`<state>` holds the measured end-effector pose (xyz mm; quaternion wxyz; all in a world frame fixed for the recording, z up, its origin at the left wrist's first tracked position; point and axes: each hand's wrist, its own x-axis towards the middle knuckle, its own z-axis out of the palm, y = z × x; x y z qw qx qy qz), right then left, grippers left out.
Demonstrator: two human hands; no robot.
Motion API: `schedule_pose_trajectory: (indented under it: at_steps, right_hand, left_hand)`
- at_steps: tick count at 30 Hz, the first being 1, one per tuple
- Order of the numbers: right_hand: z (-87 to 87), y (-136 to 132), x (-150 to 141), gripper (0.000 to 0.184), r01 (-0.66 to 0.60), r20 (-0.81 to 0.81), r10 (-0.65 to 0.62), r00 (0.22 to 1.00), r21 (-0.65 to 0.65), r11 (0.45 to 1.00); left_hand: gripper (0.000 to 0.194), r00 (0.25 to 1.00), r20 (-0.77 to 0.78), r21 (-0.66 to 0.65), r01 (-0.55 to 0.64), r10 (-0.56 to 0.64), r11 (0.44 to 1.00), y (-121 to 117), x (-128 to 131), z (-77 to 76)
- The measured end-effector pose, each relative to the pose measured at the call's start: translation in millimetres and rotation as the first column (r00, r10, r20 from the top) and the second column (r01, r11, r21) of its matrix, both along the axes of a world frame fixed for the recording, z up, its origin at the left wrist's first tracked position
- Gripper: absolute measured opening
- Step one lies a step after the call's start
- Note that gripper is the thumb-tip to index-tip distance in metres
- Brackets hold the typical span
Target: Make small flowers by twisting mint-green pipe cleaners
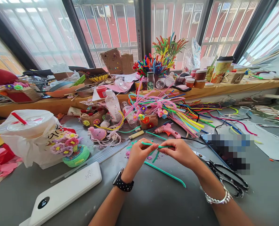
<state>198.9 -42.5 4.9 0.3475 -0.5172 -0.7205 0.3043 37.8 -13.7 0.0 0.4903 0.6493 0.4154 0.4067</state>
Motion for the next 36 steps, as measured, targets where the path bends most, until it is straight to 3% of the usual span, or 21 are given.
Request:
schedule_pose_trajectory:
  at_steps: [17, 27, 36]
  right_hand:
    - [5.5, -2.3, -2.0, 0.018, 0.022, -0.003, -0.022, 1.0, 0.069, 0.997]
    - [3.9, -4.0, -7.1, 0.015, 0.043, 0.001, -0.043, 0.999, 0.077, 0.996]
    - [-0.4, -3.8, -12.4, 0.013, 0.066, 0.053, -0.071, 0.996, 0.089, 0.994]
  left_hand:
    - [0.019, 0.985, 0.168, -0.132, -0.005, 0.027, 0.991, -2.8, 2.5, 0.8]
    - [0.022, 0.957, 0.287, -0.322, 0.071, 0.026, 0.944, -4.2, 4.6, 0.3]
    - [0.024, 0.981, 0.184, -0.218, 0.096, -0.055, 0.971, -6.6, 5.7, 0.2]
